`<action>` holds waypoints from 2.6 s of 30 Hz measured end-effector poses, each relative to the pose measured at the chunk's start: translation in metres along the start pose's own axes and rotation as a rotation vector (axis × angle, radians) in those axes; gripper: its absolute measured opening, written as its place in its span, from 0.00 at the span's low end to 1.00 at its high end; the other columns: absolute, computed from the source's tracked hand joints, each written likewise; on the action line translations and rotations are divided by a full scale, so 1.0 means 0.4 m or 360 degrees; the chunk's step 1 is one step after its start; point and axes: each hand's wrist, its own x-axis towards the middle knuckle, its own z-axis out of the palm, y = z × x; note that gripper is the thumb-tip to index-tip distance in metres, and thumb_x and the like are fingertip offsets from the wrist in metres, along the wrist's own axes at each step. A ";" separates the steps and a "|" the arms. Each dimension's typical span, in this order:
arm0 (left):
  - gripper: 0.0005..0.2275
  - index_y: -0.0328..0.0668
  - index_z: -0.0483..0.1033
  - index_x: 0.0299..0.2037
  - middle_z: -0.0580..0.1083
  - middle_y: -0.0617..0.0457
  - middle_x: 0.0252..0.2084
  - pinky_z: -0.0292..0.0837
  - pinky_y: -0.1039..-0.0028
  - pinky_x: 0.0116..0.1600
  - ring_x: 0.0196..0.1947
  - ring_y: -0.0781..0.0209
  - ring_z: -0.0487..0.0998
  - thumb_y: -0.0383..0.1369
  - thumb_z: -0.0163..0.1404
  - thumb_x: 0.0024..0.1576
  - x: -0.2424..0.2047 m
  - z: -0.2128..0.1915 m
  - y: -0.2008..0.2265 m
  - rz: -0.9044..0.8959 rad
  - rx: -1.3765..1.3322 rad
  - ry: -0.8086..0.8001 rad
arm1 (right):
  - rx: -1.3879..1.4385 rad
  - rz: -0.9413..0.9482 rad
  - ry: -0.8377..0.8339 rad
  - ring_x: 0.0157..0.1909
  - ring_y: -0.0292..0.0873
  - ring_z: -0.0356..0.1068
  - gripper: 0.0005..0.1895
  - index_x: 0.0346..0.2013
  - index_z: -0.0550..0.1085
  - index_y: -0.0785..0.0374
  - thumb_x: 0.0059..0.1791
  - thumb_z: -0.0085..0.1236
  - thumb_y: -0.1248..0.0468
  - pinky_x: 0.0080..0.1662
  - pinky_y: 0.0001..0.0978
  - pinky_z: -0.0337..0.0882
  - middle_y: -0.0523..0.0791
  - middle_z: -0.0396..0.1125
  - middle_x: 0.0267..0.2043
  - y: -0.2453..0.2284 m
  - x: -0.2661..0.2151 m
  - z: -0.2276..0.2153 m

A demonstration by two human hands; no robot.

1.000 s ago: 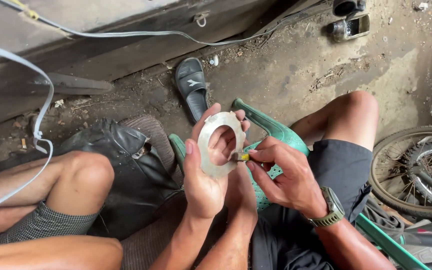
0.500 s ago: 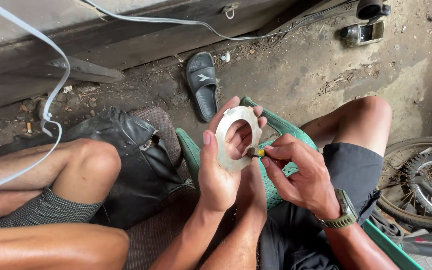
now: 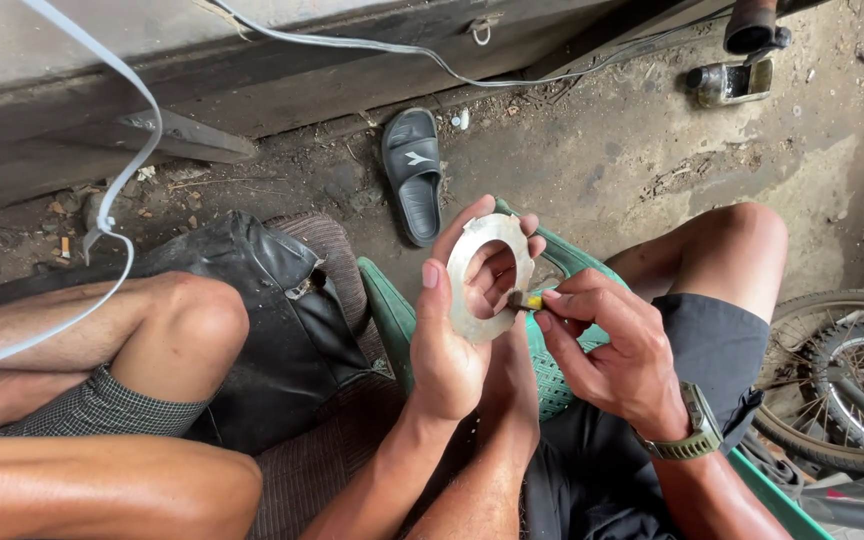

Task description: Scraping the inner surface of a metal ring using a small hand tool to remove residue or smooth the edge.

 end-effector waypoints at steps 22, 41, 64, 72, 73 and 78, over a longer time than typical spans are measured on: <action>0.30 0.34 0.59 0.69 0.69 0.32 0.61 0.68 0.65 0.65 0.59 0.48 0.73 0.50 0.37 0.64 0.000 0.005 0.015 -0.0009 0.0049 0.0022 | -0.0004 0.0010 0.0007 0.27 0.40 0.64 0.03 0.36 0.72 0.71 0.50 0.58 0.75 0.32 0.28 0.67 0.50 0.69 0.33 -0.002 0.010 0.000; 0.31 0.35 0.60 0.68 0.70 0.32 0.60 0.69 0.66 0.63 0.58 0.48 0.74 0.52 0.38 0.62 -0.001 0.013 0.013 -0.0025 0.0068 0.0032 | -0.0031 -0.0019 0.0017 0.27 0.41 0.66 0.03 0.36 0.71 0.72 0.50 0.57 0.76 0.31 0.27 0.68 0.50 0.69 0.32 -0.001 0.003 -0.008; 0.31 0.35 0.61 0.68 0.72 0.32 0.59 0.70 0.68 0.60 0.57 0.48 0.75 0.52 0.37 0.63 -0.002 0.040 -0.005 0.0005 0.0170 0.0029 | 0.0121 0.0044 0.0035 0.28 0.39 0.67 0.03 0.35 0.72 0.70 0.50 0.58 0.73 0.32 0.26 0.68 0.48 0.69 0.32 0.012 -0.013 -0.035; 0.31 0.34 0.61 0.67 0.72 0.32 0.58 0.71 0.66 0.59 0.56 0.46 0.76 0.53 0.35 0.63 0.003 0.059 -0.010 0.0045 0.0327 -0.0021 | 0.0125 0.0018 0.0116 0.28 0.40 0.65 0.04 0.32 0.71 0.69 0.50 0.58 0.74 0.32 0.27 0.65 0.48 0.68 0.29 0.022 -0.017 -0.046; 0.31 0.34 0.61 0.67 0.72 0.32 0.59 0.71 0.66 0.60 0.57 0.47 0.75 0.52 0.35 0.63 0.006 0.059 -0.011 0.0055 0.0338 -0.0036 | 0.0055 0.0022 0.0170 0.26 0.39 0.61 0.04 0.32 0.71 0.70 0.51 0.57 0.74 0.30 0.27 0.62 0.48 0.66 0.28 0.022 -0.012 -0.047; 0.31 0.34 0.61 0.67 0.72 0.31 0.58 0.71 0.66 0.59 0.56 0.45 0.76 0.52 0.36 0.63 0.009 0.080 -0.015 0.0060 0.0338 -0.0072 | 0.0185 -0.0005 0.0184 0.28 0.39 0.67 0.04 0.32 0.71 0.69 0.50 0.58 0.73 0.32 0.26 0.66 0.47 0.67 0.29 0.023 -0.016 -0.065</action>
